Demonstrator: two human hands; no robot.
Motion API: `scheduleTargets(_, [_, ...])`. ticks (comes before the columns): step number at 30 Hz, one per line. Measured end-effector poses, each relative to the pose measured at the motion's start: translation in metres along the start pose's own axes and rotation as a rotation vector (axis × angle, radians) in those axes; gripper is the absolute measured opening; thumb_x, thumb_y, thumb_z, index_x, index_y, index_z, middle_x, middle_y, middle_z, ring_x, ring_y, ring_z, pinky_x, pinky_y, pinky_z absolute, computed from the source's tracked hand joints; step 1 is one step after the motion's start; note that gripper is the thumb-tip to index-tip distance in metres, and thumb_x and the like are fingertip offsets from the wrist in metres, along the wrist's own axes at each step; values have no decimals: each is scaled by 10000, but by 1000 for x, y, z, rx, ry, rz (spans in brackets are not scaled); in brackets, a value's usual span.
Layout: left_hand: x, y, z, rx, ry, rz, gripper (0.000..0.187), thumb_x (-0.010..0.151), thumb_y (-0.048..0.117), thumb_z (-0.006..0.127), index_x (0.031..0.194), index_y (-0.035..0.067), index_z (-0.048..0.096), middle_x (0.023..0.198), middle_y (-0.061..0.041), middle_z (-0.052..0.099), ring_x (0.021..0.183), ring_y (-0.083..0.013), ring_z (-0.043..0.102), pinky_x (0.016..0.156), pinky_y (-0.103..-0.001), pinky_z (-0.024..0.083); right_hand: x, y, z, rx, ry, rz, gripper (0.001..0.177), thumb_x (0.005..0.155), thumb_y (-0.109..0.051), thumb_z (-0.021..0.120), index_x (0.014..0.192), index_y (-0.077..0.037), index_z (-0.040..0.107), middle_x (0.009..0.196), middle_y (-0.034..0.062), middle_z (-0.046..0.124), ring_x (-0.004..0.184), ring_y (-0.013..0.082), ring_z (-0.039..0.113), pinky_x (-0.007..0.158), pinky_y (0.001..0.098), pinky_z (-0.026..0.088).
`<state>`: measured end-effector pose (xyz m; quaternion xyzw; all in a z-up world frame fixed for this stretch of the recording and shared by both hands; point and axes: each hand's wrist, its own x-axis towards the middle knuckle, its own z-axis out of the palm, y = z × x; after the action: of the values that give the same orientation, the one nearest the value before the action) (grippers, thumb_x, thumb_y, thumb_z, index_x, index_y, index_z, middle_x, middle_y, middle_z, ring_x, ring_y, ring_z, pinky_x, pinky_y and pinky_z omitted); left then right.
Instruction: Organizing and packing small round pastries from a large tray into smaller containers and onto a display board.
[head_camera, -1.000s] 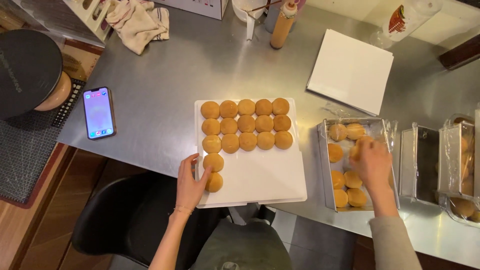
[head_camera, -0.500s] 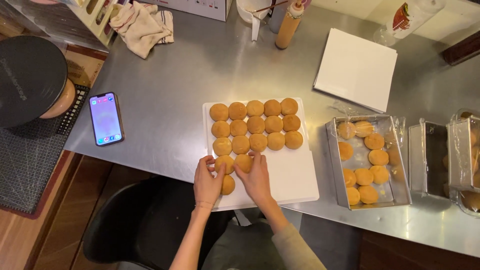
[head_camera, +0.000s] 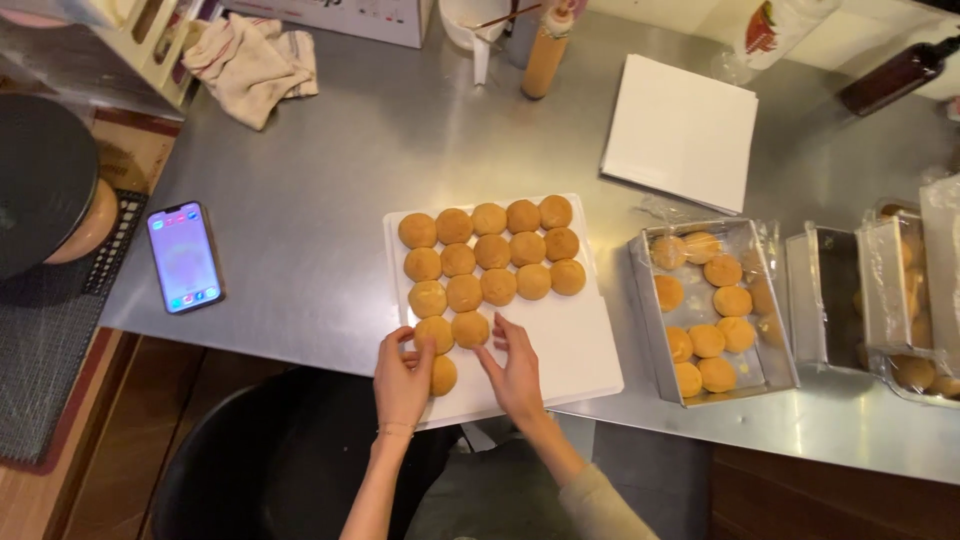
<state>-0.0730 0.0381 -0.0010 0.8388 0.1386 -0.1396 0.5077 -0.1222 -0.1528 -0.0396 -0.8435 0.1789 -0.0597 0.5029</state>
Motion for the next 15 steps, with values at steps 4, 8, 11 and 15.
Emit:
scheduleTargets(4, [-5, -11, 1, 88, 69, 54, 451, 1044, 426, 777, 1412, 172, 718, 1362, -39, 803, 1166, -227, 787, 1018, -420, 601, -29, 29, 35, 338, 57, 41, 452, 1150, -232, 674, 1576, -87, 636, 1517, 125, 735, 1380, 240, 737, 1146, 387, 626])
scheduleTargets(8, [-22, -18, 15, 241, 126, 383, 456, 1085, 275, 752, 1490, 79, 678, 1487, -127, 740, 1295, -327, 727, 1108, -464, 570, -31, 14, 13, 268, -53, -129, 575, 1201, -256, 601, 1726, -57, 476, 1796, 202, 483, 1631, 337, 521, 1288, 478, 505])
scheduleTargets(11, [-40, -11, 32, 439, 173, 689, 504, 1099, 277, 750, 1526, 23, 670, 1669, -147, 648, 1479, -377, 642, 1212, -513, 524, -32, 6, -51, 146, -140, -180, 550, 1211, -274, 589, 1719, -83, 497, 1808, 203, 473, 1663, 358, 485, 1352, 491, 417])
scheduleTargets(15, [-50, -7, 61, 506, 125, 791, 504, 1108, 328, 723, 1544, 82, 663, 1676, -73, 662, 1519, -290, 631, 1227, -510, 488, -28, 65, -155, 76, 178, -61, 357, 1154, -260, 669, 1491, -180, 756, 1490, 21, 783, 1271, 208, 738, 1197, 391, 520])
